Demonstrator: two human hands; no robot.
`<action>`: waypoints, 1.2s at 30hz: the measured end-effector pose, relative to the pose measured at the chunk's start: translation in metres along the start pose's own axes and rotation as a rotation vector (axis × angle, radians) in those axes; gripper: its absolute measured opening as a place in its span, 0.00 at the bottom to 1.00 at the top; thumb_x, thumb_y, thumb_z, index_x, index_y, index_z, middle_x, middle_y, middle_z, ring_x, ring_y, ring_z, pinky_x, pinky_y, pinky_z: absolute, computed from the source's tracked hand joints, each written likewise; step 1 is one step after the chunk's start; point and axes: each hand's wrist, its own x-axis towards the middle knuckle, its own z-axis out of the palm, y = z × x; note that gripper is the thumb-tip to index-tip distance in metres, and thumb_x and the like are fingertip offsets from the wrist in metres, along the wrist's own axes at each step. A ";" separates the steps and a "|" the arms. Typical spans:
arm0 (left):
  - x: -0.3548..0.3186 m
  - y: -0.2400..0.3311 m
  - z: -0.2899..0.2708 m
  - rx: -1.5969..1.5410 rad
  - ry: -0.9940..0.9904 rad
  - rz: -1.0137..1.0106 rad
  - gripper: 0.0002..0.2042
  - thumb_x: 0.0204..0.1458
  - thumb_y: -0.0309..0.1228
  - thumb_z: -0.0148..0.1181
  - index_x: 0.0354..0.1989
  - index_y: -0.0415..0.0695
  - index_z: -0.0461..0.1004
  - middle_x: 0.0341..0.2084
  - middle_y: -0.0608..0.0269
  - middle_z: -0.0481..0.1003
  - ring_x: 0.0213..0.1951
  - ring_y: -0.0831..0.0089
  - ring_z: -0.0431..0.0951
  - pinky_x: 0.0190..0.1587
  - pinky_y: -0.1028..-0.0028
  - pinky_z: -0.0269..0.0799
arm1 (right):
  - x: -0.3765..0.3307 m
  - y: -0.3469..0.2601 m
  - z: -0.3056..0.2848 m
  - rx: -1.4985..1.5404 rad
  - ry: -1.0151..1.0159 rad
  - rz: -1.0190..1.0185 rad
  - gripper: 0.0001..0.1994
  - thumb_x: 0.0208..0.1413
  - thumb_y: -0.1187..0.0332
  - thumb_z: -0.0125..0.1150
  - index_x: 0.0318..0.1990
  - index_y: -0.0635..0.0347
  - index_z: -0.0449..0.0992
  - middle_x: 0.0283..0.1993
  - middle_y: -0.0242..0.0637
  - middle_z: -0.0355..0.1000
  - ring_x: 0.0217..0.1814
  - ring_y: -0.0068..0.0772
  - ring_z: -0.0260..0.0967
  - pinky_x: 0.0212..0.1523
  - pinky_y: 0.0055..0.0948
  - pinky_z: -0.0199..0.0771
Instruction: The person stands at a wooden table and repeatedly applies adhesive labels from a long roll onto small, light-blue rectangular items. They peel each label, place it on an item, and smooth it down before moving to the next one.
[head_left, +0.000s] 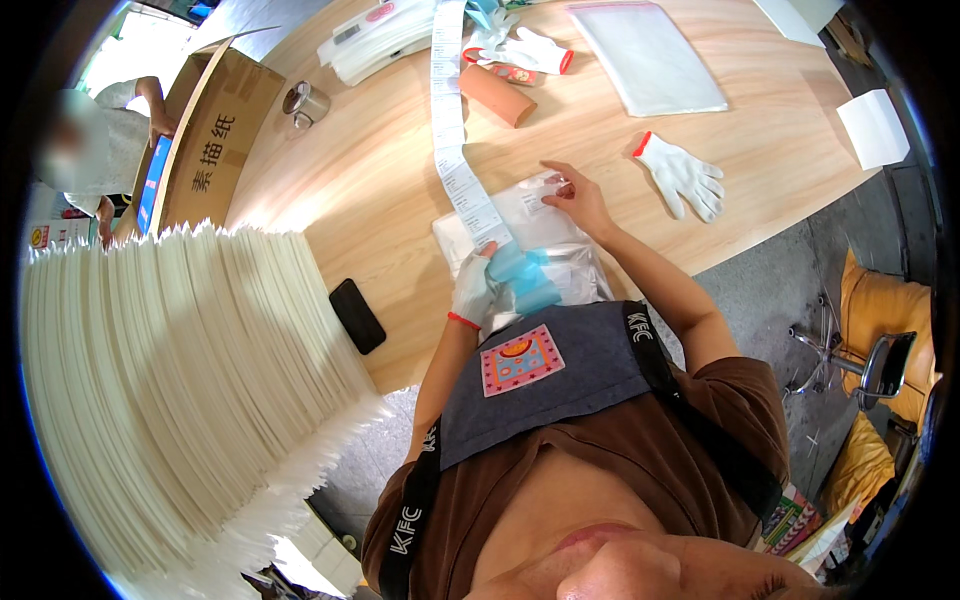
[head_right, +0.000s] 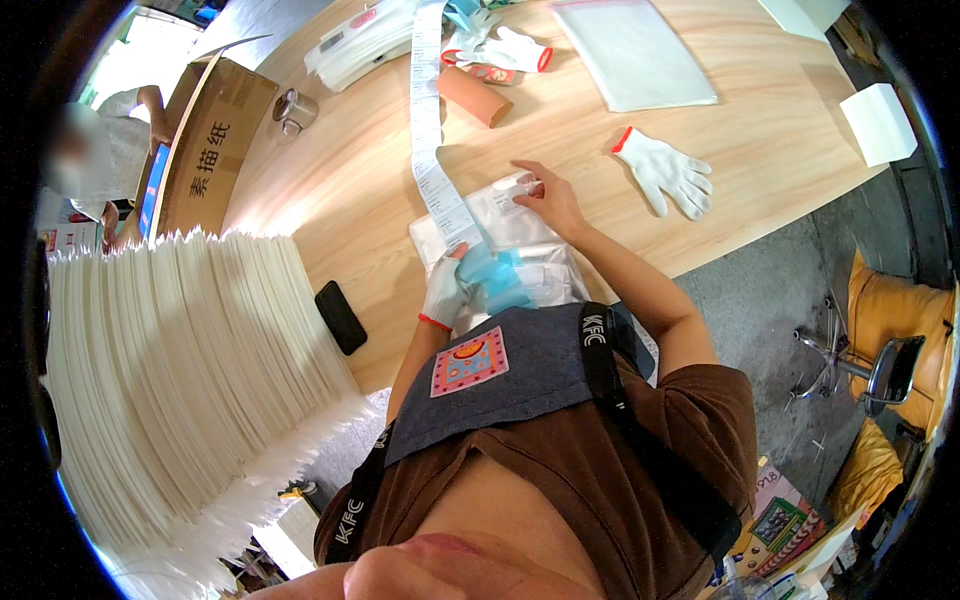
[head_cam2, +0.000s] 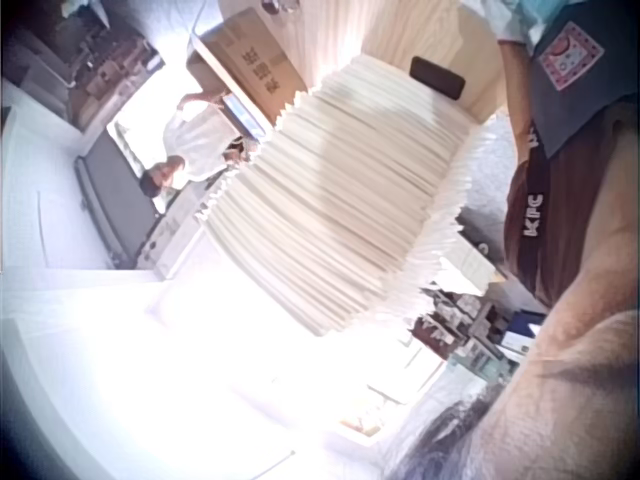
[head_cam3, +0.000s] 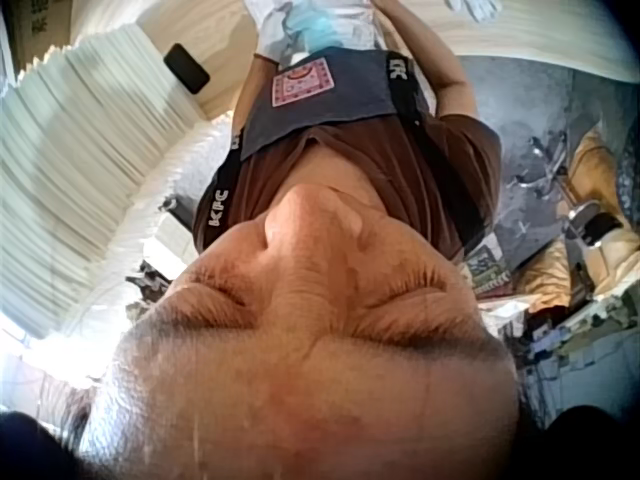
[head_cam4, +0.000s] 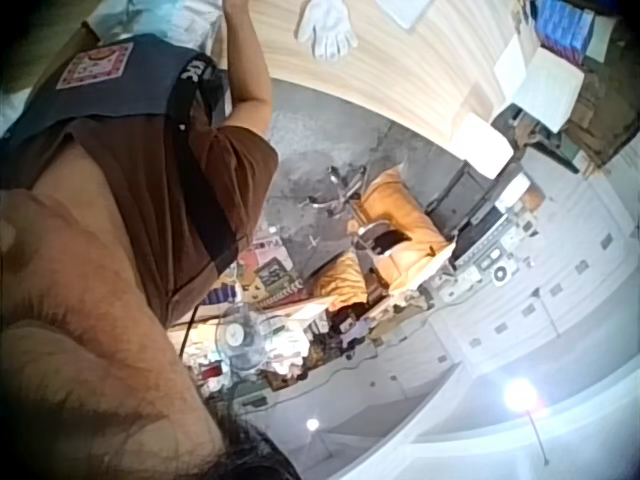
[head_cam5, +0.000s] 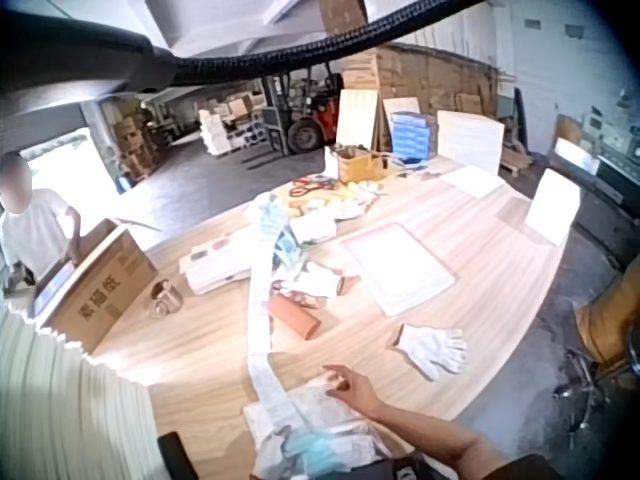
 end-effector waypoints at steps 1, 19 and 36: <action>0.000 0.000 0.000 0.005 -0.005 -0.003 0.13 0.55 0.28 0.48 0.45 0.33 0.63 0.37 0.52 0.72 0.36 0.62 0.76 0.37 0.66 0.75 | -0.001 -0.003 -0.001 0.073 -0.041 0.086 0.18 0.38 0.73 0.67 0.41 0.52 0.75 0.34 0.35 0.72 0.30 0.23 0.68 0.31 0.22 0.69; -0.036 0.028 0.017 -0.023 -0.020 0.107 0.14 0.56 0.29 0.46 0.47 0.33 0.64 0.38 0.51 0.72 0.39 0.63 0.75 0.40 0.66 0.74 | -0.016 -0.024 -0.031 0.096 -0.474 -0.148 0.05 0.46 0.70 0.60 0.28 0.62 0.77 0.32 0.34 0.75 0.34 0.24 0.71 0.36 0.23 0.70; -0.003 0.001 0.000 0.268 -0.094 0.156 0.14 0.50 0.21 0.54 0.46 0.38 0.67 0.37 0.61 0.73 0.36 0.74 0.74 0.35 0.77 0.70 | -0.030 -0.042 0.033 -0.006 -0.287 -0.170 0.10 0.43 0.69 0.63 0.35 0.59 0.76 0.25 0.35 0.71 0.28 0.29 0.68 0.34 0.28 0.69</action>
